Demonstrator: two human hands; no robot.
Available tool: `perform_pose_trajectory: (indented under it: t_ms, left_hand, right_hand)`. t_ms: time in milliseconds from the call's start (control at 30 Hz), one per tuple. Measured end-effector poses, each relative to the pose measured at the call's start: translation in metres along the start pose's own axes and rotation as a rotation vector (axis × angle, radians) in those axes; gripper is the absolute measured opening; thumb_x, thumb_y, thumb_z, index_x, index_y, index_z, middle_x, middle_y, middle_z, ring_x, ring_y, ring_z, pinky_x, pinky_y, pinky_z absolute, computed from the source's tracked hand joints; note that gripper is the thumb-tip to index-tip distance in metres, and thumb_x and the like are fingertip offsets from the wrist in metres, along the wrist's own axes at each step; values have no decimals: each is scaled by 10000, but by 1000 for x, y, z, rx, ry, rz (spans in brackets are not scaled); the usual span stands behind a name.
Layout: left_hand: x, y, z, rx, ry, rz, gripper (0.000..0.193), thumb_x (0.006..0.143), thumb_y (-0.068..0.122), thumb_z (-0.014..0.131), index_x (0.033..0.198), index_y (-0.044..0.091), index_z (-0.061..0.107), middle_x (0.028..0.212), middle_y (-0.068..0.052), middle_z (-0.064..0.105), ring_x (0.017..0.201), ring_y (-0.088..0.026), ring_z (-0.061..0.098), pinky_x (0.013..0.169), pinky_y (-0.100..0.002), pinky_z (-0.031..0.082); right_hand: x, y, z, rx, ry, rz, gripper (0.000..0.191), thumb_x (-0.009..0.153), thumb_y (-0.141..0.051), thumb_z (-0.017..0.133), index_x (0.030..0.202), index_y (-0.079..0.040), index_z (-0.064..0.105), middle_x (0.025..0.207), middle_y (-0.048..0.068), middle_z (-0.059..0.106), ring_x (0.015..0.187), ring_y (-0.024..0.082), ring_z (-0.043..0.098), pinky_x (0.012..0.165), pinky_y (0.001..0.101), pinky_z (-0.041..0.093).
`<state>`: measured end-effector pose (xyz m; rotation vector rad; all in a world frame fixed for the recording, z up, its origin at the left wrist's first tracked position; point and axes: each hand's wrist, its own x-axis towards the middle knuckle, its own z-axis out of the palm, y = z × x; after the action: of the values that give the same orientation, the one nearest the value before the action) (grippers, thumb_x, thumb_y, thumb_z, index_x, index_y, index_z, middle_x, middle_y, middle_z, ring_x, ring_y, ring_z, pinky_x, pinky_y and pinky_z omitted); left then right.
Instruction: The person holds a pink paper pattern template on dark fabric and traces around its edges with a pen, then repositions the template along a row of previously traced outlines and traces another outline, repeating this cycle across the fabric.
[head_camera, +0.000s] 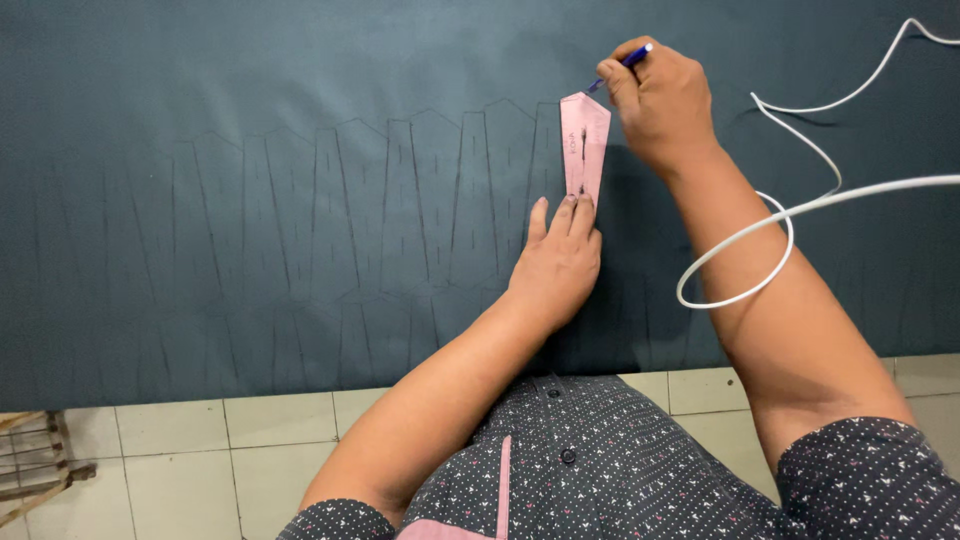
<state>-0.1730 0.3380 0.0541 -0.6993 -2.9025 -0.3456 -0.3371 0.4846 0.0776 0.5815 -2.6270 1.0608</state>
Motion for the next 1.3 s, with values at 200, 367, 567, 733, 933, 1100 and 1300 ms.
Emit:
perform_pose_trajectory:
  t_ms: [200,367,567,733,933,1100,1300]
  left_hand:
    - [0,-2,-1,-6,-2,2,233,919,179,541,1043,57,696,1403,-152,564,1349,-273,526,1158,-603,331]
    - [-1,-7,-1,-128,25,-9,310,888,174,571,1158,47,658,1391,-115,563,1342,-240,529,1133,-645,324]
    - [-1,-26,0,-240,-7,-13,254,915,145,629,1165,105,628,1439,-32,561,1344,-163,535,1145,-684,297]
    - [5,-32,-8,-329,-83,-33,332,826,179,712,1150,124,663,1447,-29,545,1372,-206,491,1133,-689,273]
    - [18,-42,-18,-345,-115,-86,263,704,249,802,948,178,734,1495,-78,481,1448,-356,339,1130,-718,162]
    - [17,-47,-11,-349,-36,-115,141,830,225,774,968,251,765,1495,-3,522,1470,-334,360,1167,-730,135]
    - [16,-52,-3,-362,-57,-132,94,873,232,719,950,233,773,1461,33,545,1463,-316,381,1161,-741,113]
  right_hand:
    - [-19,-4,-15,4,-26,53,151,1110,-171,702,1058,-29,704,814,97,706,734,253,700,672,354,527]
    - [-35,-11,-33,19,0,109,174,1121,-197,698,1079,-28,699,858,87,724,767,225,730,681,324,542]
    - [-67,-32,-35,22,-17,171,172,1096,-199,700,1062,-31,712,839,107,713,749,252,713,693,348,542]
    - [-144,-80,-49,50,-110,302,171,1034,-212,695,1052,-42,712,867,119,719,756,259,719,693,345,549]
    - [-181,-102,-55,104,-123,374,157,1010,-181,699,1064,-33,707,876,107,713,727,204,690,685,304,543]
    - [-188,-99,-53,113,-136,415,162,1003,-181,703,1069,-34,711,864,105,710,715,200,682,678,305,538]
    - [-188,-98,-40,146,-118,310,162,1002,-183,709,1073,-37,714,947,111,726,767,218,698,705,310,548]
